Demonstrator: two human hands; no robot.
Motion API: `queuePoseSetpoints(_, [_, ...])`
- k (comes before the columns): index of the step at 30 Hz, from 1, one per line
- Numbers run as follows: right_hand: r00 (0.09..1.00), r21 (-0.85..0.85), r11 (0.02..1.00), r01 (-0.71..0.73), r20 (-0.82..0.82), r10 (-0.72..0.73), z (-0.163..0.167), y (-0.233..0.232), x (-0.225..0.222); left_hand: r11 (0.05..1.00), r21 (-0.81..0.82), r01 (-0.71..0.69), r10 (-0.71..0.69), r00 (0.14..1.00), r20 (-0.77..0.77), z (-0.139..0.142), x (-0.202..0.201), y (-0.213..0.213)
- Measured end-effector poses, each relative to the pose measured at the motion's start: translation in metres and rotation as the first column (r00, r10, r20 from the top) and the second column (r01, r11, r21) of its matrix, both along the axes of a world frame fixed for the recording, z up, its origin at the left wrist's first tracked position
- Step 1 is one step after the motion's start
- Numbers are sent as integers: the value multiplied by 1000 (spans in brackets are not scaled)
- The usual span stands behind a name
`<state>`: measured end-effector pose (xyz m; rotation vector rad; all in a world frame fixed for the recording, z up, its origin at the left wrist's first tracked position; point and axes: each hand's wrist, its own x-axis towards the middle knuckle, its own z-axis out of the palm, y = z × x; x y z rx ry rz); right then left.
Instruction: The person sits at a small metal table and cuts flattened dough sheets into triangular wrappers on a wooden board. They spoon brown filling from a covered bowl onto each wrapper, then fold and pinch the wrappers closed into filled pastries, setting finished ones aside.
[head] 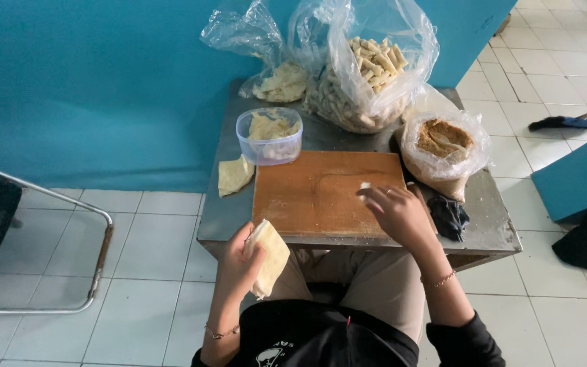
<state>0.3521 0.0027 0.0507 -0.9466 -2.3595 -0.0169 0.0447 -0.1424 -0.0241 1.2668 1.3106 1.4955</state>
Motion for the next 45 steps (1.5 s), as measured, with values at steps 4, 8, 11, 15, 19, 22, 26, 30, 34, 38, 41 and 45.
queuePoseSetpoints(4, [997,10,997,-75,28,74,-6,-15,10,994,-88,-71,72,997,7,0,-2,0])
queuePoseSetpoints(8, [997,-37,999,20,-79,-23,-17,-24,27,996,-66,-54,62,991,118,2,0,3])
queuePoseSetpoints(11, [994,-56,997,51,-93,-56,-23,-27,39,994,-74,-82,89,992,90,2,-3,4])
queuePoseSetpoints(15, [982,-93,989,111,-140,-124,-26,-31,46,991,-61,-118,118,993,-3,-1,-8,7])
queuePoseSetpoints(19, [946,-134,948,290,-109,-305,-29,-31,29,995,-42,-95,94,995,-28,-5,-9,11])
queuePoseSetpoints(22, [931,-88,938,336,-122,-344,-31,-30,10,995,-76,-68,71,996,46,-7,-7,13])
queuePoseSetpoints(26, [925,-267,901,343,-74,-374,-27,-27,3,994,-106,-24,26,1000,18,-8,2,19])
queuePoseSetpoints(30, [931,-285,913,293,-131,-340,-26,-25,5,996,-72,55,-51,997,51,-4,13,26])
queuePoseSetpoints(34, [899,-269,900,344,-183,-398,-26,-22,5,979,-196,64,-49,996,78,2,25,26])
queuePoseSetpoints(38, [895,-273,907,320,-226,-384,-22,-20,4,988,-83,130,-101,950,295,4,37,31])
queuePoseSetpoints(41, [894,-146,912,384,-187,-407,-14,-23,1,989,-65,131,-96,917,388,4,45,35])
queuePoseSetpoints(45, [893,-135,953,272,-333,-302,-6,-42,-15,990,-5,139,-121,879,461,4,57,43])
